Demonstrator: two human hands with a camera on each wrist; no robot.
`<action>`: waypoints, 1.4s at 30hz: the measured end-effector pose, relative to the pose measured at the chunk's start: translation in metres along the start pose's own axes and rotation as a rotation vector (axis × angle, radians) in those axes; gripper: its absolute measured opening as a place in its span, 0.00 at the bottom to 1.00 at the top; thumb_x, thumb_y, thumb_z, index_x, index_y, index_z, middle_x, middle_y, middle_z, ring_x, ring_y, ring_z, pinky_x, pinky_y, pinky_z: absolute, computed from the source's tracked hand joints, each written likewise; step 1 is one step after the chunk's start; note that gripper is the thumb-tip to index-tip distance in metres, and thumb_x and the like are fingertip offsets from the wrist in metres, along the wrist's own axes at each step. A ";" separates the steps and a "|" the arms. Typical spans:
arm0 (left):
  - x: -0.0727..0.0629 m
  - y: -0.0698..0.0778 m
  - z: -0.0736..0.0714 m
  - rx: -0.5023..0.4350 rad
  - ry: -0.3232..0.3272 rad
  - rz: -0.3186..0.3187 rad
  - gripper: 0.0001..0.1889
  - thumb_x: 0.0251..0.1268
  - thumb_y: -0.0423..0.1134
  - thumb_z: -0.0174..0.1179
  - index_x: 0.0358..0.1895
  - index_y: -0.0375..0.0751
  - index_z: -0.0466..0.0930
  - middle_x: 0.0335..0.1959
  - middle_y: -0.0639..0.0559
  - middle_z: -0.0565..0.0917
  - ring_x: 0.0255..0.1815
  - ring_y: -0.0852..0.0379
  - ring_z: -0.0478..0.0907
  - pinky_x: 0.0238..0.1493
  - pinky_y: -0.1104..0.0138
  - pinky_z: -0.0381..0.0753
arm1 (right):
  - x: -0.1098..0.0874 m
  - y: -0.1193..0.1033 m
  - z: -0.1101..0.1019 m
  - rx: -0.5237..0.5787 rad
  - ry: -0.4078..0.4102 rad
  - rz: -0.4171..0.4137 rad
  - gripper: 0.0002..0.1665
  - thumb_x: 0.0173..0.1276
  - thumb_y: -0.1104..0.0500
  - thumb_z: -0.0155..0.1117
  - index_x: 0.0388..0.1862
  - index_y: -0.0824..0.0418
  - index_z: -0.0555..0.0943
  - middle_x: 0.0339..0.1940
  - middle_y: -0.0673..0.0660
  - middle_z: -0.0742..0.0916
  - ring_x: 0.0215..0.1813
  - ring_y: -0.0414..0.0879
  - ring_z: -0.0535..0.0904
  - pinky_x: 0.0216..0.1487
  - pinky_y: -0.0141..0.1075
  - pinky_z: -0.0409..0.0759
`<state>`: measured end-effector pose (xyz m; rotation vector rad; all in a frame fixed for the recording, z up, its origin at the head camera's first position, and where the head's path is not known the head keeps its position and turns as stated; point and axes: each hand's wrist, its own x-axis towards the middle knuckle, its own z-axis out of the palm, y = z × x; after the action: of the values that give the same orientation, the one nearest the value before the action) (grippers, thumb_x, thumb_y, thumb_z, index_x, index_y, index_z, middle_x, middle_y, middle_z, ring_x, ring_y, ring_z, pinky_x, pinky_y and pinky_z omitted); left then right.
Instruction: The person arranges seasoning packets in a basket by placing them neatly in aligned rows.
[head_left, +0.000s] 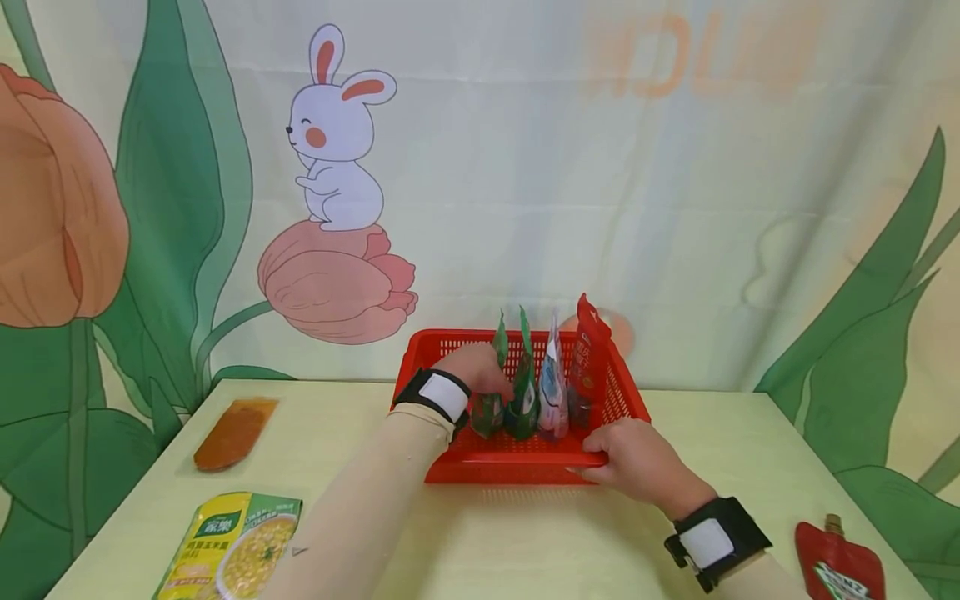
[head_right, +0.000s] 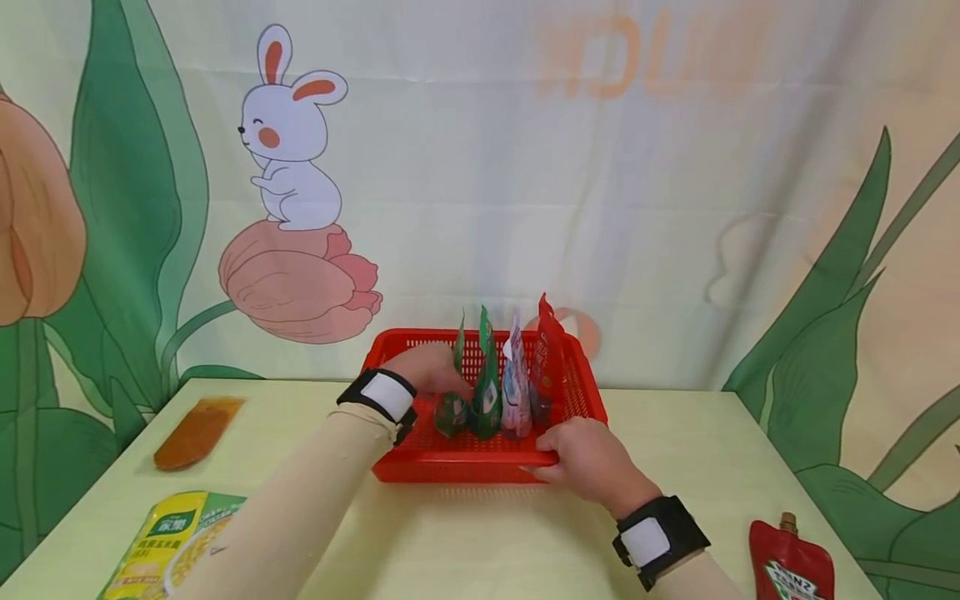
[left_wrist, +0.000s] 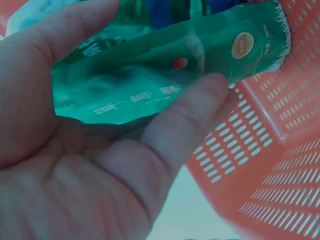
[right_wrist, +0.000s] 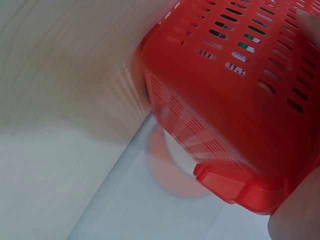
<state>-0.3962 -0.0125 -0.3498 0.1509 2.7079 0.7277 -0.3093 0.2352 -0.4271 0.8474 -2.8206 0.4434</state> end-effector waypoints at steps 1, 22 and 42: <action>-0.002 0.000 -0.002 -0.004 -0.001 0.000 0.15 0.58 0.43 0.76 0.43 0.36 0.87 0.43 0.41 0.90 0.45 0.44 0.88 0.42 0.58 0.89 | 0.000 0.000 0.000 -0.002 0.000 -0.001 0.07 0.58 0.50 0.81 0.30 0.50 0.91 0.28 0.44 0.90 0.30 0.34 0.78 0.45 0.39 0.89; -0.032 -0.008 0.001 0.026 0.151 0.004 0.15 0.65 0.48 0.70 0.40 0.37 0.86 0.21 0.47 0.81 0.22 0.55 0.76 0.24 0.70 0.73 | 0.000 0.001 0.000 -0.003 -0.004 0.019 0.06 0.57 0.51 0.82 0.30 0.49 0.91 0.28 0.41 0.89 0.31 0.35 0.79 0.45 0.38 0.89; -0.072 -0.031 0.030 0.053 0.080 0.326 0.19 0.69 0.57 0.65 0.31 0.44 0.82 0.14 0.54 0.71 0.17 0.59 0.68 0.22 0.68 0.66 | -0.001 -0.002 -0.002 -0.029 0.010 -0.015 0.07 0.57 0.52 0.82 0.27 0.50 0.90 0.25 0.42 0.88 0.29 0.33 0.77 0.42 0.36 0.87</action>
<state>-0.3191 -0.0388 -0.3695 0.5999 2.8124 0.7640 -0.3076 0.2349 -0.4246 0.8576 -2.8024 0.4025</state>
